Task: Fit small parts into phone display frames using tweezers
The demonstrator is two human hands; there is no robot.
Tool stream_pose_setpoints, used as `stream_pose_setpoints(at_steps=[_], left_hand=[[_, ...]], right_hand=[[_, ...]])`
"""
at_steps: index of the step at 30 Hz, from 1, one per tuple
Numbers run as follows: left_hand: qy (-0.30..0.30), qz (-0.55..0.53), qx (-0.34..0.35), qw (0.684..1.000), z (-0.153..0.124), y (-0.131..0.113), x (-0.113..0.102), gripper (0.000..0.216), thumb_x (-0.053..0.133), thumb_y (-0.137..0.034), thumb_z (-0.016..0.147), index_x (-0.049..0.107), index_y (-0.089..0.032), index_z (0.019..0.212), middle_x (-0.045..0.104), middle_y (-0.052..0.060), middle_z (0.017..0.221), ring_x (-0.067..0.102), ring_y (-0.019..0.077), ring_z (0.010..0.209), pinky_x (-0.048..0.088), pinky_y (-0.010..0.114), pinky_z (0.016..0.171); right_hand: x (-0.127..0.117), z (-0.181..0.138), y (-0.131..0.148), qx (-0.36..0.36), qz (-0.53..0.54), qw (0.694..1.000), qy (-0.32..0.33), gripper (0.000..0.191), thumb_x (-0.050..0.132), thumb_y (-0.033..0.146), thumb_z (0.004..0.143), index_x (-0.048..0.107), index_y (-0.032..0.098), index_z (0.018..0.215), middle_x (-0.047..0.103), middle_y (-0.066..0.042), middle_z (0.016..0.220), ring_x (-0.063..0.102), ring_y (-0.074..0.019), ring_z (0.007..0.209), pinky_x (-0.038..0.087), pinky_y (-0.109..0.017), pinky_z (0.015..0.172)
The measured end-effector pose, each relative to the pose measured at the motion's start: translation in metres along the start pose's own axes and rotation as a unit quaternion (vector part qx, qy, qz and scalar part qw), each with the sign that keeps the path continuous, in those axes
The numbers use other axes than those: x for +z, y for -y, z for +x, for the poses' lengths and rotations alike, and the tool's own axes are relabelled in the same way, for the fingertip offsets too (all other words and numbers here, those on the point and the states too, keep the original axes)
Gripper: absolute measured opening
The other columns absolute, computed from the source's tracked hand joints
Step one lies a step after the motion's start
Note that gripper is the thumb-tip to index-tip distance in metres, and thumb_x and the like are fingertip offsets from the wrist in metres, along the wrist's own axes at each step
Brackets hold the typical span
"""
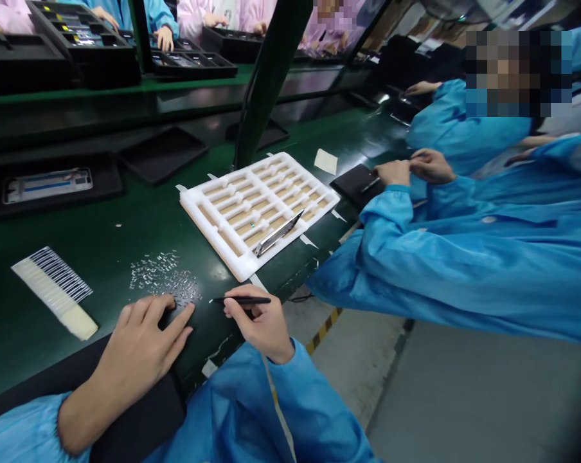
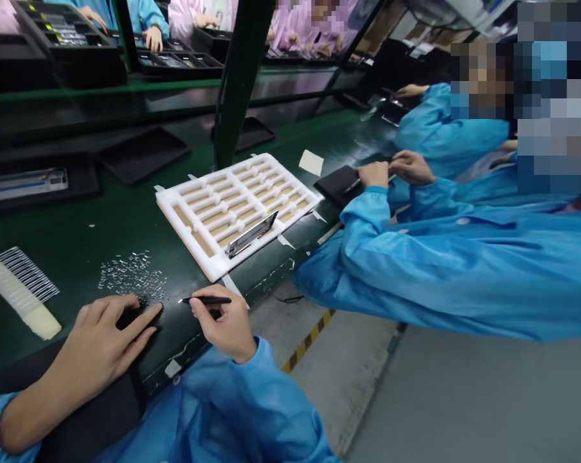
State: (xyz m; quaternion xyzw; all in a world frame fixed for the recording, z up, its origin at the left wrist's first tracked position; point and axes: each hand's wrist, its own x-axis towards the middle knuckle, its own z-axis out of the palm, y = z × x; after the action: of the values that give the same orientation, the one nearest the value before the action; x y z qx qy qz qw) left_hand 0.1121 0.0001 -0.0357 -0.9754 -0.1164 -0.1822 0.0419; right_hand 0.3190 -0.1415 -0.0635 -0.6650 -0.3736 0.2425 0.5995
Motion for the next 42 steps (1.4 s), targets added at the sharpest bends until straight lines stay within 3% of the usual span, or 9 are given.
stream_pose_setpoints(at_steps=[8,21,26,33,38,42], left_hand=[[-0.003,-0.009,0.002,1.0,-0.001,0.001,0.001,0.03,0.057,-0.029,0.106,0.075,-0.022,0.129,0.064,0.015,0.115,0.057,0.0326,0.103,0.042,0.042,0.081],[-0.004,-0.015,0.004,1.0,-0.001,0.0,0.001,0.028,0.058,-0.027,0.106,0.074,-0.02,0.128,0.064,0.015,0.115,0.057,0.0323,0.104,0.041,0.042,0.081],[-0.002,-0.014,-0.002,1.0,0.001,0.0,0.0,0.03,0.059,-0.028,0.105,0.074,-0.022,0.13,0.063,0.016,0.116,0.055,0.0332,0.103,0.042,0.042,0.08],[0.021,0.001,0.001,1.0,0.004,-0.001,0.0,0.033,0.059,-0.029,0.104,0.075,-0.026,0.133,0.064,0.018,0.123,0.056,0.0363,0.109,0.045,0.046,0.084],[0.037,0.028,0.009,0.999,0.007,-0.001,-0.002,0.033,0.059,-0.031,0.104,0.077,-0.028,0.132,0.064,0.018,0.127,0.056,0.037,0.113,0.046,0.046,0.086],[0.047,0.035,0.008,0.998,0.008,-0.001,-0.002,0.035,0.057,-0.032,0.104,0.076,-0.028,0.134,0.064,0.019,0.128,0.057,0.0375,0.114,0.047,0.046,0.086]], right_hand=[[-0.005,0.002,0.0,-0.023,-0.019,0.999,0.036,0.012,0.076,0.031,0.097,0.081,0.02,0.1,0.078,-0.008,0.096,0.077,-0.0187,0.083,0.066,-0.028,0.07],[-0.002,0.003,0.0,-0.036,-0.023,0.998,0.04,0.011,0.077,0.029,0.096,0.082,0.02,0.099,0.079,-0.009,0.096,0.076,-0.0184,0.082,0.066,-0.028,0.072],[0.008,0.007,0.003,0.047,0.057,0.996,0.042,0.025,0.079,0.041,0.095,0.079,0.016,0.095,0.077,-0.007,0.083,0.076,-0.0161,0.068,0.067,-0.026,0.068],[0.02,0.019,0.005,0.163,0.123,0.976,0.075,0.042,0.088,0.054,0.082,0.075,0.015,0.091,0.074,-0.003,0.068,0.075,-0.0164,0.061,0.068,-0.026,0.063],[0.019,0.026,0.007,0.196,0.131,0.969,0.075,0.044,0.092,0.054,0.075,0.074,0.014,0.087,0.074,-0.002,0.064,0.075,-0.017,0.058,0.067,-0.026,0.059],[0.018,0.019,0.009,0.172,0.116,0.978,0.034,0.044,0.088,0.054,0.08,0.075,0.014,0.089,0.076,-0.005,0.066,0.077,-0.018,0.059,0.068,-0.026,0.061]])
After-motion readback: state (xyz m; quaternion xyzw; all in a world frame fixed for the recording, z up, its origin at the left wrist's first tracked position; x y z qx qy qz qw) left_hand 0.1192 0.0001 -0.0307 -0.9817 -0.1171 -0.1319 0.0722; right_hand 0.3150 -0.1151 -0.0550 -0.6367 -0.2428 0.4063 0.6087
